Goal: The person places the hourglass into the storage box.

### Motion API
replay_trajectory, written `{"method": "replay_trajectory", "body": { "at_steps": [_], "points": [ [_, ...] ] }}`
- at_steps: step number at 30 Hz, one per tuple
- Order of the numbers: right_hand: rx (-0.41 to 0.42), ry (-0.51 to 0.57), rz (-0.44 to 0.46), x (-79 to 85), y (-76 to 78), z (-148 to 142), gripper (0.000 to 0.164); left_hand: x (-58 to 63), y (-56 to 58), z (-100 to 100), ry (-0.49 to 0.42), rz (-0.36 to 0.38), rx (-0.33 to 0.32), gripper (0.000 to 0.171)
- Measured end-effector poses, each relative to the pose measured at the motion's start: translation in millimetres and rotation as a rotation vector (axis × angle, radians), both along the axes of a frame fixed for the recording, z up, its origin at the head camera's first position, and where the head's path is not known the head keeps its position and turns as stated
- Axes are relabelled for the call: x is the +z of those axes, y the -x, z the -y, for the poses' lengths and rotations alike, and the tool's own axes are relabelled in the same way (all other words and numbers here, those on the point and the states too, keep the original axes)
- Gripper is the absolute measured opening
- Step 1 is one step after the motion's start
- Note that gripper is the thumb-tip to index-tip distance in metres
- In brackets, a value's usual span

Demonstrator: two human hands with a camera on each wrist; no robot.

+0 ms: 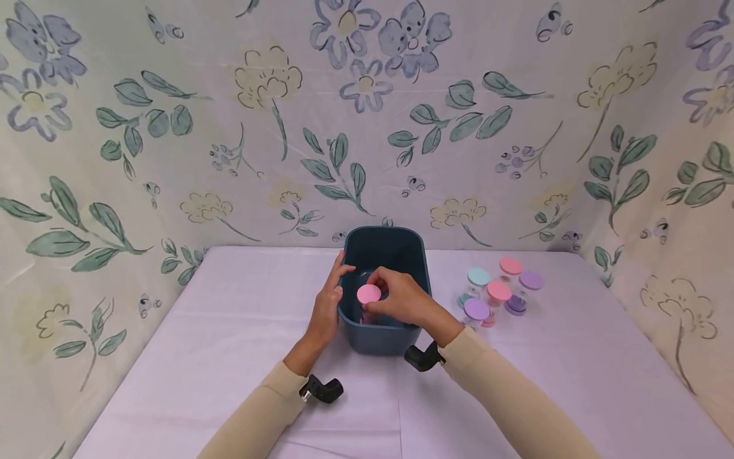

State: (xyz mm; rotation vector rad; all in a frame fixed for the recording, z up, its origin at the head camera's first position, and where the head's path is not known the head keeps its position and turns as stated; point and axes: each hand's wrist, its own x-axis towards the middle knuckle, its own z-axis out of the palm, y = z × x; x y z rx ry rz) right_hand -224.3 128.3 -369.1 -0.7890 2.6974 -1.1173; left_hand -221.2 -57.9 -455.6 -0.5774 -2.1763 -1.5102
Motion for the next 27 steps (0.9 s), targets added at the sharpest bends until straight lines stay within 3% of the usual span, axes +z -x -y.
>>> {"method": "replay_trajectory", "body": {
  "at_steps": [10,27],
  "points": [
    [0.036,-0.065,0.022,-5.2,-0.4,0.2,0.034,-2.5,-4.8,-1.7,-0.009,-0.009,0.005,0.046],
    [0.121,-0.097,0.030,-1.9,0.8,2.3,0.035,0.3,-2.0,0.5,-0.004,-0.011,-0.003,0.046]
  ]
}}
